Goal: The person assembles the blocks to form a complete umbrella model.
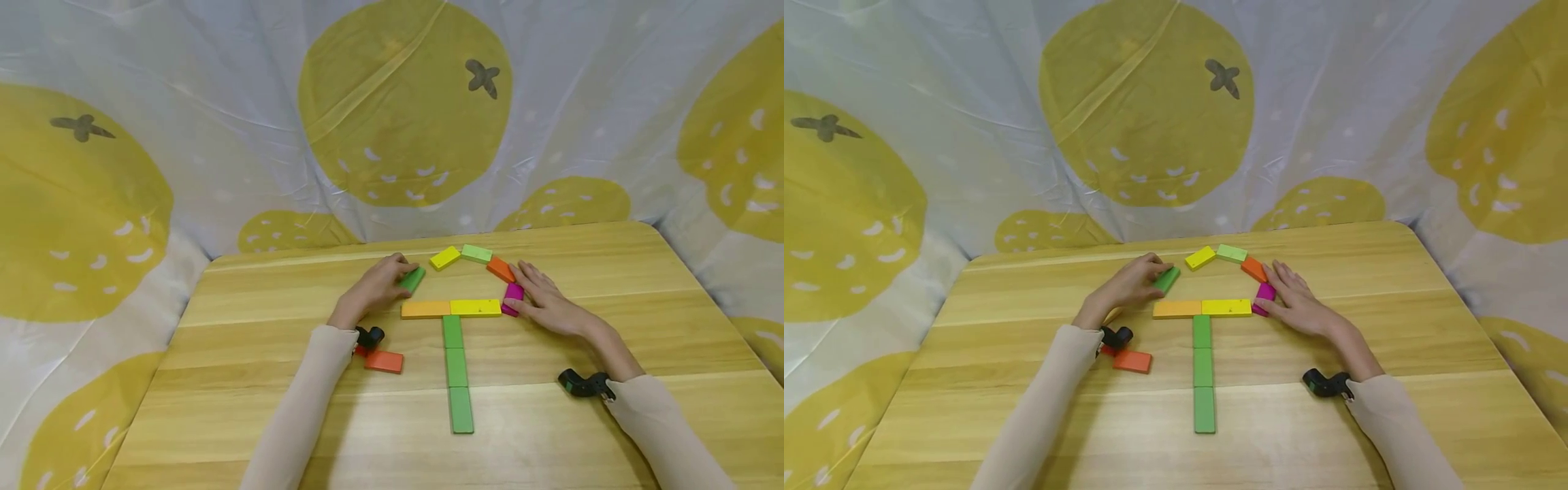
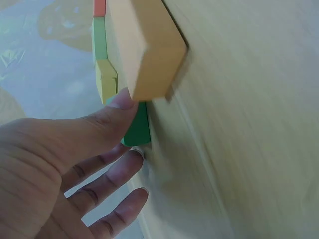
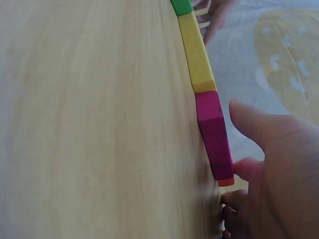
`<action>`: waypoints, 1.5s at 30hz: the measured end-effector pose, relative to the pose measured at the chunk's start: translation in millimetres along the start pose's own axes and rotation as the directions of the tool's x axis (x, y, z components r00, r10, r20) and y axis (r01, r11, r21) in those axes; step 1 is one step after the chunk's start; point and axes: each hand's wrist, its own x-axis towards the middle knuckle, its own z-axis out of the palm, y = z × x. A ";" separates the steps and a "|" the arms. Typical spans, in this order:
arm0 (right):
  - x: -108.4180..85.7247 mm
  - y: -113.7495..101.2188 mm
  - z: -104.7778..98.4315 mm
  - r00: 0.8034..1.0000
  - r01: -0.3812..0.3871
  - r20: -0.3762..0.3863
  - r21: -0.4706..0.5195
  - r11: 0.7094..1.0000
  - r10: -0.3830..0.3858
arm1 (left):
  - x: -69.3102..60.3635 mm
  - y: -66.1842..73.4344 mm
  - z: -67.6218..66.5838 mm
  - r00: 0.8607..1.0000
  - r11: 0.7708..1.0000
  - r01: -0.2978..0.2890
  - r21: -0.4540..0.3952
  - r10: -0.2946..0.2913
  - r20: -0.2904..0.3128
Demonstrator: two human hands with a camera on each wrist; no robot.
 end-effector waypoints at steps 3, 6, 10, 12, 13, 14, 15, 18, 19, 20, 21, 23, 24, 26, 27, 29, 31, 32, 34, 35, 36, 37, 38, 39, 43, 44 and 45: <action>0.7 -1.0 0.6 1.000 -0.003 0.002 -0.006 1.000 0.003 | 3.6 2.3 0.9 1.000 1.000 -0.010 0.007 0.010 -0.001; 1.1 -1.6 0.6 1.000 -0.004 0.003 -0.009 1.000 0.004 | 6.3 4.9 0.7 1.000 0.999 -0.024 0.028 0.024 0.000; 1.1 -2.2 0.5 1.000 -0.006 0.002 -0.011 1.000 0.006 | 8.2 7.3 0.0 1.000 0.998 -0.021 0.052 0.021 0.007; 1.0 -2.4 0.4 1.000 -0.008 0.003 -0.011 1.000 0.008 | 8.9 7.8 0.0 1.000 0.998 -0.018 0.062 0.018 0.011; 0.8 -2.3 0.4 1.000 -0.011 0.004 -0.013 1.000 0.011 | 9.2 8.2 0.1 1.000 0.998 -0.016 0.063 0.016 0.013; 0.7 -2.2 0.5 1.000 -0.012 0.004 -0.013 1.000 0.012 | 9.7 8.2 0.5 1.000 0.998 -0.017 0.065 0.017 0.012; 0.5 -2.5 0.5 1.000 -0.013 0.004 -0.013 1.000 0.013 | 10.2 8.5 0.7 1.000 0.998 -0.018 0.066 0.017 0.013; -0.1 -2.4 0.9 1.000 -0.010 0.004 -0.010 1.000 0.011 | 12.6 8.9 2.3 1.000 0.997 -0.025 0.076 0.024 0.010; -0.3 -2.4 1.0 1.000 -0.011 0.003 -0.011 1.000 0.011 | 13.5 9.3 2.8 1.000 0.996 -0.028 0.080 0.028 0.008; -0.4 -2.2 1.1 1.000 -0.009 0.002 -0.011 1.000 0.009 | 14.5 9.6 3.4 1.000 0.996 -0.031 0.086 0.030 0.006; -0.4 -2.3 1.1 1.000 -0.008 0.000 -0.011 1.000 0.008 | 15.2 10.0 3.7 1.000 0.995 -0.032 0.090 0.031 0.005; -0.2 -2.0 1.0 1.000 -0.006 -0.002 -0.016 1.000 0.006 | 16.4 10.7 4.3 0.999 0.995 -0.034 0.099 0.034 0.004; -0.1 -2.0 0.9 1.000 -0.005 -0.003 -0.018 1.000 0.005 | 16.8 10.9 4.5 0.999 0.994 -0.034 0.100 0.033 0.004; -0.1 -2.2 0.6 1.000 -0.004 -0.003 -0.020 1.000 0.004 | 17.4 11.3 4.6 1.000 0.995 -0.031 0.099 0.031 0.006; -0.2 -2.5 0.4 1.000 -0.004 -0.003 -0.021 1.000 0.004 | 17.6 11.6 4.5 1.000 0.995 -0.031 0.099 0.030 0.007; -0.5 -2.9 0.0 1.000 -0.004 -0.002 -0.021 1.000 0.004 | 18.1 12.0 4.2 1.000 0.995 -0.030 0.099 0.030 0.009; -0.9 -3.4 -0.3 1.000 -0.004 -0.002 -0.021 1.000 0.004 | 18.8 12.0 4.3 1.000 0.994 -0.029 0.102 0.028 0.013; -1.1 -3.7 -0.3 1.000 -0.005 -0.002 -0.021 1.000 0.005 | 19.2 11.8 4.5 1.000 0.994 -0.029 0.108 0.027 0.015; -1.1 -3.7 -0.2 1.000 -0.005 -0.002 -0.017 1.000 0.005 | 19.7 11.9 4.8 0.999 0.993 -0.029 0.117 0.026 0.023; -1.1 -3.6 -0.1 1.000 -0.004 -0.002 -0.017 1.000 0.004 | 19.9 12.1 4.8 0.999 0.992 -0.031 0.124 0.027 0.028; -1.1 -3.6 0.2 1.000 -0.005 -0.001 -0.016 1.000 0.005 | 20.1 12.3 4.8 0.999 0.990 -0.036 0.134 0.032 0.032; -0.9 -3.5 0.3 1.000 -0.005 -0.001 -0.016 1.000 0.005 | 20.0 13.0 4.3 0.999 0.989 -0.041 0.142 0.037 0.036; -0.8 -3.5 0.5 1.000 -0.005 -0.001 -0.016 1.000 0.005 | 20.1 13.6 4.1 0.998 0.988 -0.046 0.147 0.041 0.039; -0.5 -3.5 0.6 1.000 -0.004 -0.001 -0.015 1.000 0.004 | 20.1 14.3 3.7 0.998 0.988 -0.054 0.148 0.048 0.039; 0.6 -2.9 1.0 1.000 -0.007 0.001 -0.017 1.000 0.007 | 20.1 18.8 1.6 0.996 0.995 -0.050 0.089 0.043 0.072; 0.9 -3.0 1.1 1.000 -0.009 0.002 -0.017 1.000 0.009 | 20.3 20.2 1.6 0.995 0.996 -0.047 0.076 0.040 0.087; 1.2 -3.3 1.1 1.000 -0.007 0.002 -0.015 1.000 0.007 | 20.5 21.6 1.5 0.994 0.997 -0.045 0.065 0.038 0.106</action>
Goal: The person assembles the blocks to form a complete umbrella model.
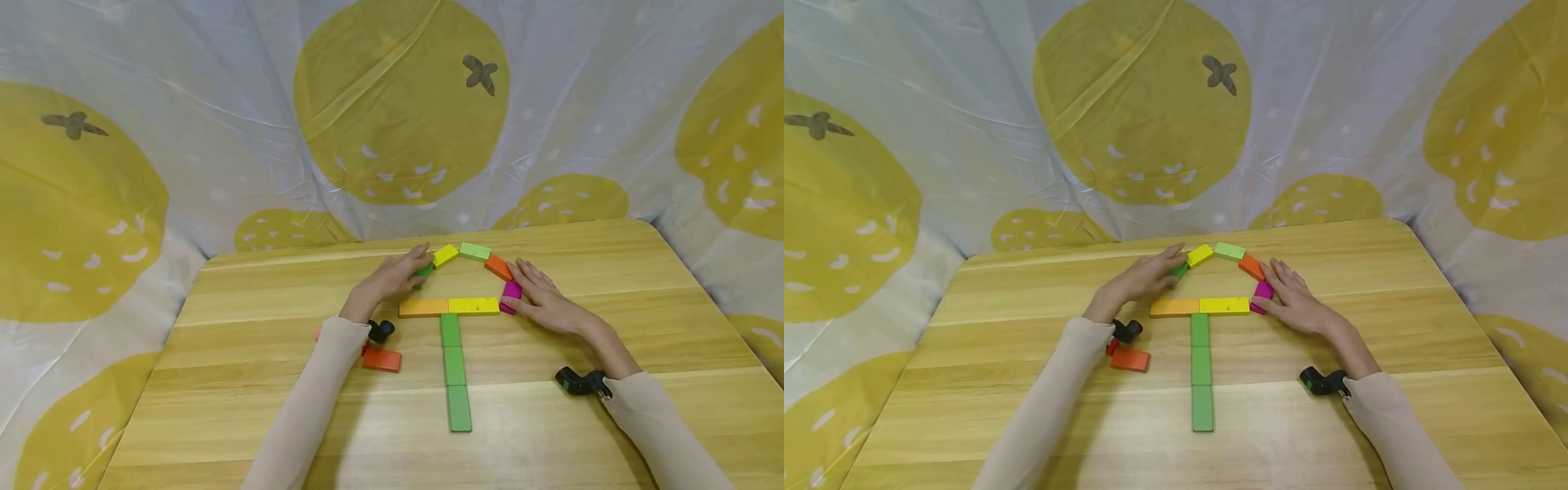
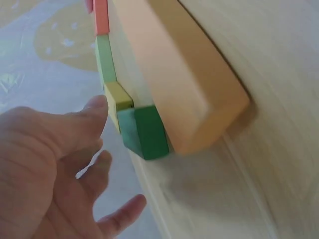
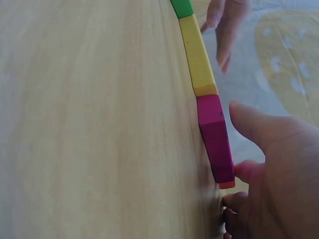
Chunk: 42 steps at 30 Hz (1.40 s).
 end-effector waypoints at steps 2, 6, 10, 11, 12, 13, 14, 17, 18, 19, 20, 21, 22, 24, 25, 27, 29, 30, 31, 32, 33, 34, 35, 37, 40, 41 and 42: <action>0.2 -0.3 0.2 1.000 0.001 -0.002 0.001 1.000 -0.001 | 0.9 3.0 0.3 0.999 1.000 0.003 -0.001 -0.003 0.045; 0.6 -1.0 0.6 1.000 0.007 -0.004 0.004 1.000 -0.007 | 3.2 7.4 3.8 0.994 0.998 -0.007 0.056 0.001 0.112; 1.4 0.0 1.7 1.000 0.007 -0.006 0.004 1.000 -0.007 | 4.2 8.8 7.3 0.990 0.996 0.004 0.090 -0.017 0.138; 1.4 -0.2 1.8 1.000 0.008 -0.008 0.003 1.000 -0.008 | 4.1 8.7 7.6 0.990 0.996 0.007 0.089 -0.019 0.139; 1.5 -0.2 2.1 1.000 0.008 -0.010 0.003 1.000 -0.008 | 4.0 8.5 7.7 0.990 0.996 0.006 0.087 -0.019 0.139; 1.7 0.1 2.2 1.000 0.010 -0.012 0.003 1.000 -0.010 | 3.7 8.4 7.6 0.990 0.997 0.005 0.083 -0.017 0.140; 1.7 0.0 2.3 1.000 0.011 -0.014 0.002 1.000 -0.011 | 3.3 8.1 7.2 0.990 0.997 0.002 0.079 -0.013 0.140; 1.9 0.2 2.2 1.000 0.014 -0.020 -0.001 1.000 -0.014 | 1.3 7.1 5.6 0.990 0.998 -0.014 0.064 0.005 0.143; 1.9 0.5 2.2 1.000 0.016 -0.022 -0.002 1.000 -0.016 | 0.5 6.7 5.0 0.990 0.998 -0.019 0.057 0.011 0.144; 1.8 0.8 2.1 1.000 0.017 -0.022 -0.001 1.000 -0.017 | -0.2 6.1 4.5 0.989 0.998 -0.025 0.052 0.017 0.145; 1.7 0.4 2.0 1.000 0.017 -0.021 0.000 1.000 -0.017 | -0.8 5.3 4.3 0.989 0.999 -0.029 0.045 0.023 0.146; 1.6 0.2 1.8 1.000 0.019 -0.021 0.000 1.000 -0.019 | -1.4 4.6 4.1 0.989 0.999 -0.034 0.039 0.028 0.145; 1.5 0.1 1.6 1.000 0.018 -0.018 0.001 1.000 -0.018 | -1.9 3.9 3.8 0.989 0.999 -0.038 0.031 0.033 0.145; 1.1 -0.8 0.3 1.000 0.010 -0.006 0.000 1.000 -0.010 | -2.6 2.1 3.9 0.989 0.999 -0.046 0.016 0.043 0.145; 1.3 -2.0 -0.8 1.000 0.006 0.000 0.004 1.000 -0.006 | -2.7 1.2 4.2 0.988 0.999 -0.050 0.012 0.047 0.144; 2.3 -4.7 -3.5 1.000 -0.012 0.012 0.007 1.000 0.012 | -2.9 -0.2 4.6 0.989 0.999 -0.053 -0.004 0.053 0.141; 5.0 -7.9 -6.5 0.999 -0.027 0.018 0.006 1.000 0.027 | -2.9 -0.9 5.0 0.989 0.998 -0.055 -0.022 0.057 0.139; 7.4 -9.9 -7.7 0.999 -0.029 0.015 0.003 1.000 0.029 | -2.9 -1.0 5.2 0.989 0.998 -0.054 -0.028 0.058 0.139; 10.4 -12.2 -8.7 1.000 -0.024 0.007 0.001 1.000 0.024 | -2.9 -0.8 5.3 0.989 0.998 -0.054 -0.030 0.057 0.139; 14.0 -14.0 -9.5 1.000 -0.021 0.002 -0.010 1.000 0.021 | -2.8 -0.4 5.5 0.989 0.998 -0.053 -0.029 0.056 0.140; 18.4 -16.0 -10.4 1.000 -0.012 -0.005 -0.022 1.000 0.012 | -2.9 0.2 5.9 0.989 0.998 -0.050 -0.024 0.053 0.141; 23.1 -18.5 -11.2 1.000 -0.003 -0.009 -0.033 0.999 0.003 | -3.0 0.5 6.6 0.989 0.999 -0.048 -0.019 0.050 0.141; 28.4 -20.7 -12.1 1.000 0.004 -0.009 -0.044 0.999 -0.004 | -3.4 1.2 7.3 0.989 0.999 -0.043 -0.013 0.044 0.142; 39.4 -24.4 -13.8 1.000 0.019 -0.001 -0.063 0.998 -0.019 | -4.2 3.0 8.7 0.989 0.999 -0.035 0.011 0.033 0.141; 53.8 -27.5 -14.0 0.999 0.028 0.031 -0.092 0.995 -0.025 | -5.3 6.5 10.5 0.989 0.998 -0.016 0.055 0.008 0.147; 57.5 -27.6 -13.3 0.999 0.030 0.043 -0.103 0.994 -0.026 | -5.5 8.2 10.6 0.989 0.997 -0.010 0.073 -0.001 0.151; 60.5 -27.7 -12.3 0.998 0.036 0.051 -0.118 0.992 -0.030 | -5.5 9.7 10.7 0.988 0.996 -0.007 0.090 -0.007 0.153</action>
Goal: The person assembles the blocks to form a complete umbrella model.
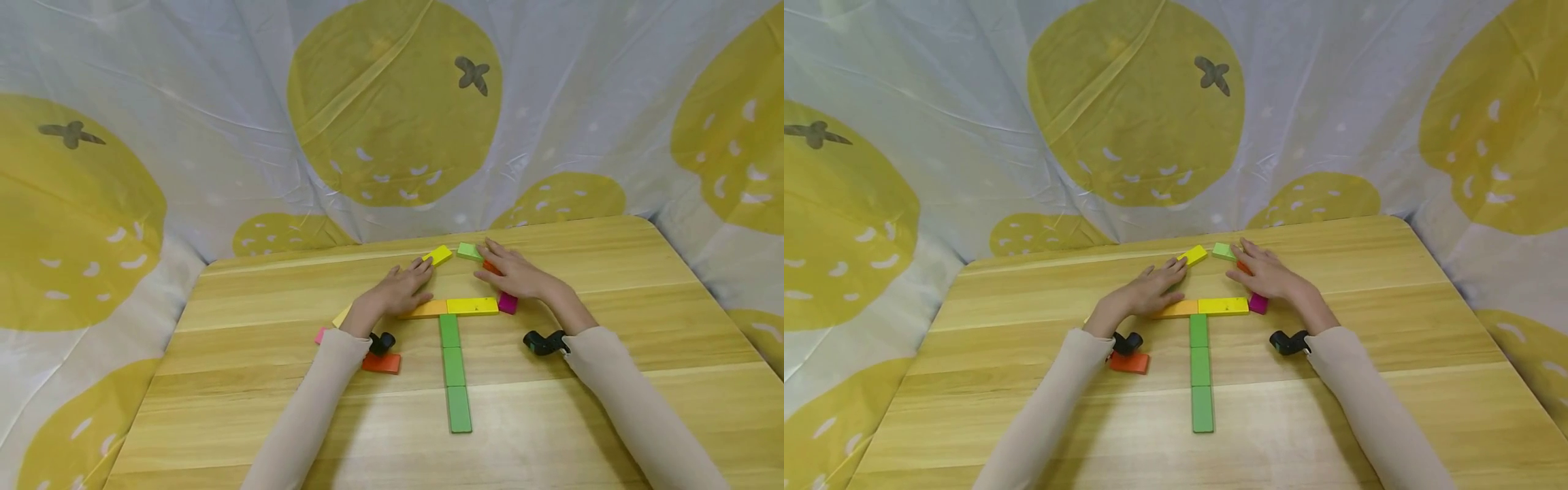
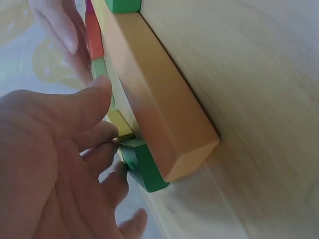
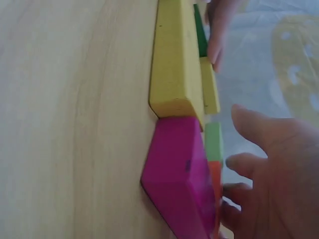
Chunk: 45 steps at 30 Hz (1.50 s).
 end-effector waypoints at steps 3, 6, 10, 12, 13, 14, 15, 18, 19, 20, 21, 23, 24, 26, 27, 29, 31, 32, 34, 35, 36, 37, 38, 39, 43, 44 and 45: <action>6.1 -1.0 3.3 1.000 -0.004 0.019 -0.025 1.000 0.004 | 0.1 2.5 0.4 1.000 0.999 0.015 0.028 -0.015 0.007; 7.9 -3.0 4.3 1.000 -0.007 0.022 -0.027 1.000 0.007 | 0.4 3.1 0.2 1.000 0.999 0.023 0.029 -0.024 0.008; 7.4 -4.5 4.3 1.000 -0.009 0.022 -0.024 1.000 0.010 | 0.9 1.9 0.1 1.000 1.000 0.024 0.014 -0.024 0.009; 7.1 -4.4 4.7 1.000 -0.011 0.026 -0.026 1.000 0.012 | 1.3 1.1 0.7 1.000 1.000 0.018 0.004 -0.018 0.008; 7.0 -4.3 5.1 1.000 -0.013 0.028 -0.027 1.000 0.014 | 1.5 0.8 1.0 1.000 1.000 0.015 0.000 -0.015 0.009; 6.9 -4.3 5.4 0.999 -0.015 0.030 -0.026 1.000 0.016 | 1.9 0.3 1.5 1.000 1.000 0.012 -0.004 -0.012 0.010; 7.0 -4.3 5.8 0.999 -0.017 0.031 -0.027 0.999 0.018 | 2.1 -0.1 1.9 1.000 1.000 0.010 -0.007 -0.010 0.010; 6.5 -4.0 6.2 0.999 -0.022 0.029 -0.032 0.999 0.023 | 3.5 -0.3 2.4 1.000 1.000 0.004 -0.009 -0.004 0.014; 6.2 -4.0 6.1 0.999 -0.025 0.029 -0.031 0.999 0.026 | 3.7 -0.3 2.5 1.000 1.000 0.003 -0.009 -0.003 0.016; 5.7 -4.3 5.7 0.999 -0.024 0.026 -0.025 0.999 0.025 | 3.8 -0.2 2.6 1.000 1.000 0.002 -0.011 -0.002 0.016; 5.0 -4.3 5.4 0.999 -0.026 0.022 -0.023 0.999 0.027 | 3.7 -0.1 2.4 1.000 1.000 0.002 -0.009 -0.002 0.018; 2.3 -4.1 4.0 1.000 -0.023 0.007 -0.009 1.000 0.024 | 2.8 0.1 2.0 1.000 1.000 0.002 -0.009 -0.001 0.020; 0.2 -3.3 3.2 1.000 -0.019 -0.004 -0.004 1.000 0.019 | 2.0 0.1 2.0 1.000 1.000 0.000 -0.011 0.000 0.019; -5.8 -2.3 0.8 0.999 -0.007 -0.034 0.010 1.000 0.007 | -0.3 0.2 1.5 1.000 1.000 -0.007 -0.013 0.007 0.013; -9.1 -0.9 -0.1 0.999 -0.004 -0.049 0.016 1.000 0.005 | -1.8 0.2 1.1 1.000 1.000 -0.010 -0.015 0.010 0.008; -16.5 2.3 -2.1 0.997 0.008 -0.077 0.030 1.000 -0.006 | -5.0 0.1 0.7 1.000 1.000 -0.016 -0.024 0.016 -0.007; -23.5 5.9 -3.7 0.995 0.026 -0.099 0.034 0.999 -0.022 | -8.9 -0.2 0.7 1.000 0.999 -0.014 -0.032 0.013 -0.019; -26.3 8.3 -3.8 0.994 0.035 -0.107 0.036 0.999 -0.031 | -11.0 -0.5 0.8 1.000 0.999 -0.008 -0.039 0.007 -0.023; -30.3 12.4 -3.3 0.992 0.052 -0.118 0.042 0.998 -0.047 | -15.4 -1.4 1.3 1.000 0.999 0.004 -0.051 -0.005 -0.025; -31.6 14.1 -2.9 0.992 0.059 -0.118 0.045 0.997 -0.054 | -17.5 -1.8 1.8 1.000 0.998 0.012 -0.058 -0.013 -0.025; -32.6 15.4 -2.4 0.991 0.065 -0.116 0.046 0.997 -0.059 | -19.5 -2.2 2.1 0.999 0.998 0.019 -0.062 -0.021 -0.024; -33.0 17.0 -1.4 0.992 0.064 -0.113 0.053 0.997 -0.057 | -21.3 -2.5 2.4 0.999 0.997 0.026 -0.066 -0.028 -0.025; -33.3 17.9 -0.8 0.992 0.065 -0.109 0.057 0.996 -0.059 | -22.9 -2.6 2.6 0.999 0.997 0.032 -0.070 -0.034 -0.026; -33.4 18.6 -0.1 0.993 0.061 -0.102 0.063 0.996 -0.054 | -24.3 -2.6 2.9 0.999 0.997 0.037 -0.074 -0.039 -0.028; -32.9 20.6 1.8 0.996 0.047 -0.081 0.068 0.997 -0.041 | -27.1 -2.5 4.7 0.997 0.994 0.052 -0.096 -0.057 -0.044; -32.9 20.7 2.1 0.996 0.046 -0.077 0.068 0.997 -0.041 | -27.3 -2.5 5.4 0.997 0.993 0.054 -0.103 -0.059 -0.046; -32.8 20.9 2.7 0.997 0.042 -0.075 0.068 0.997 -0.037 | -27.4 -2.4 6.1 0.997 0.992 0.054 -0.110 -0.060 -0.048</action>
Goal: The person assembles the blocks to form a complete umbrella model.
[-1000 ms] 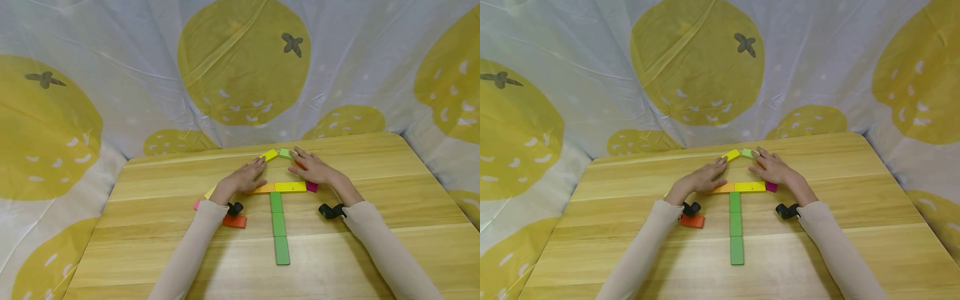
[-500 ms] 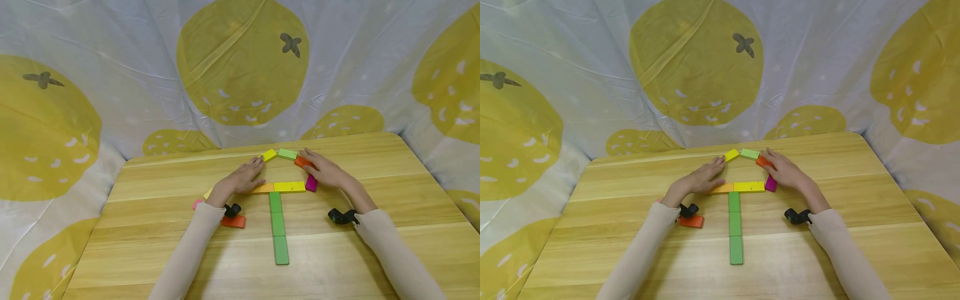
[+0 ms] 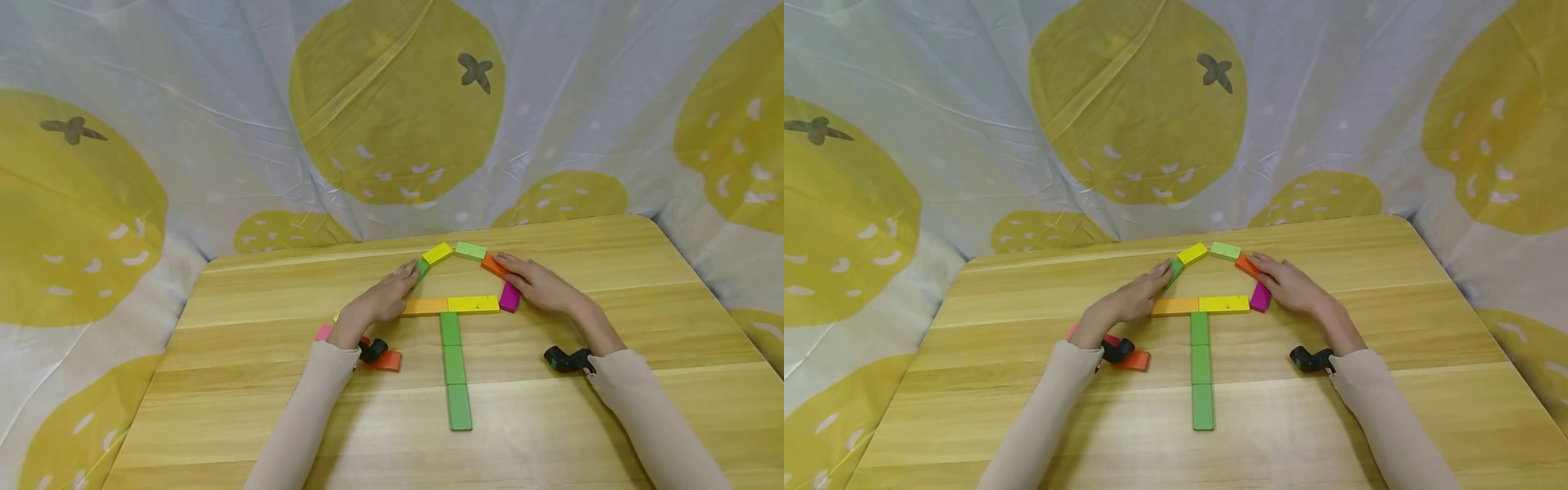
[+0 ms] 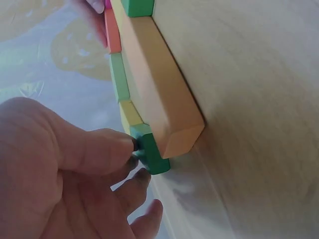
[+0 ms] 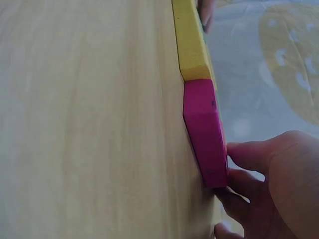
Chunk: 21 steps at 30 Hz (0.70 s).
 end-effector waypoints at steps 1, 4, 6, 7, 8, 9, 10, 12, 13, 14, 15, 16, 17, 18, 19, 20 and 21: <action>-0.2 -0.1 0.1 1.000 -0.001 0.000 -0.002 1.000 0.001 | 0.0 0.1 0.5 1.000 1.000 0.000 -0.003 0.000 -0.001; -0.8 0.1 1.3 1.000 -0.003 -0.002 -0.009 1.000 0.003 | 0.2 0.4 1.4 1.000 1.000 0.001 -0.010 -0.001 0.000; -1.5 0.0 2.4 1.000 -0.002 -0.005 -0.012 1.000 0.002 | 0.4 0.4 1.6 1.000 1.000 0.002 -0.003 -0.002 0.001; -1.9 -0.1 2.9 1.000 -0.002 -0.008 -0.013 1.000 0.002 | 0.5 0.4 1.6 1.000 1.000 0.003 0.002 -0.003 0.001; -2.1 -0.2 3.5 1.000 -0.002 -0.009 -0.014 1.000 0.002 | 0.3 0.6 1.6 1.000 1.000 0.004 0.000 -0.004 -0.002; -2.5 -0.6 4.0 1.000 -0.003 -0.008 -0.012 1.000 0.003 | 0.2 0.6 1.4 1.000 1.000 0.005 0.002 -0.005 -0.004; -2.8 -1.0 4.5 1.000 -0.005 -0.007 -0.012 1.000 0.005 | 0.3 0.6 1.5 1.000 1.000 0.007 0.006 -0.007 -0.004; -3.0 -0.9 5.8 1.000 -0.008 -0.004 -0.011 1.000 0.008 | -0.2 0.2 2.0 1.000 1.000 0.010 0.011 -0.010 -0.008; -3.2 -0.9 6.5 1.000 -0.008 -0.002 -0.008 1.000 0.008 | -0.2 -0.1 2.2 1.000 1.000 0.011 0.014 -0.011 -0.010; -3.3 -0.6 7.2 1.000 -0.008 0.001 -0.005 1.000 0.008 | -0.4 -0.3 2.4 1.000 1.000 0.010 0.016 -0.009 -0.014; -3.5 -0.4 8.0 1.000 -0.009 0.003 -0.001 1.000 0.009 | -0.4 -0.9 3.0 1.000 1.000 0.008 0.020 -0.008 -0.016; -3.7 0.0 8.6 1.000 -0.010 0.004 0.003 1.000 0.010 | -0.4 -1.3 3.5 1.000 1.000 0.006 0.023 -0.006 -0.018; -3.9 0.5 9.1 1.000 -0.010 0.006 0.008 1.000 0.010 | -0.6 -1.7 3.8 1.000 1.000 0.003 0.024 -0.002 -0.024; -4.3 0.8 9.6 1.000 -0.012 0.007 0.015 1.000 0.012 | -0.6 -2.0 3.9 1.000 1.000 0.002 0.024 -0.001 -0.026; -4.7 0.7 9.8 1.000 -0.014 0.008 0.021 1.000 0.014 | -1.0 -2.2 3.8 1.000 1.000 0.003 0.021 -0.002 -0.025; -5.0 0.7 10.0 1.000 -0.017 0.010 0.028 0.999 0.016 | -1.6 -2.7 3.9 1.000 1.000 0.004 0.015 -0.003 -0.027; -5.4 0.7 10.2 1.000 -0.020 0.012 0.034 0.999 0.020 | -2.2 -3.6 4.2 1.000 1.000 0.008 0.006 -0.007 -0.027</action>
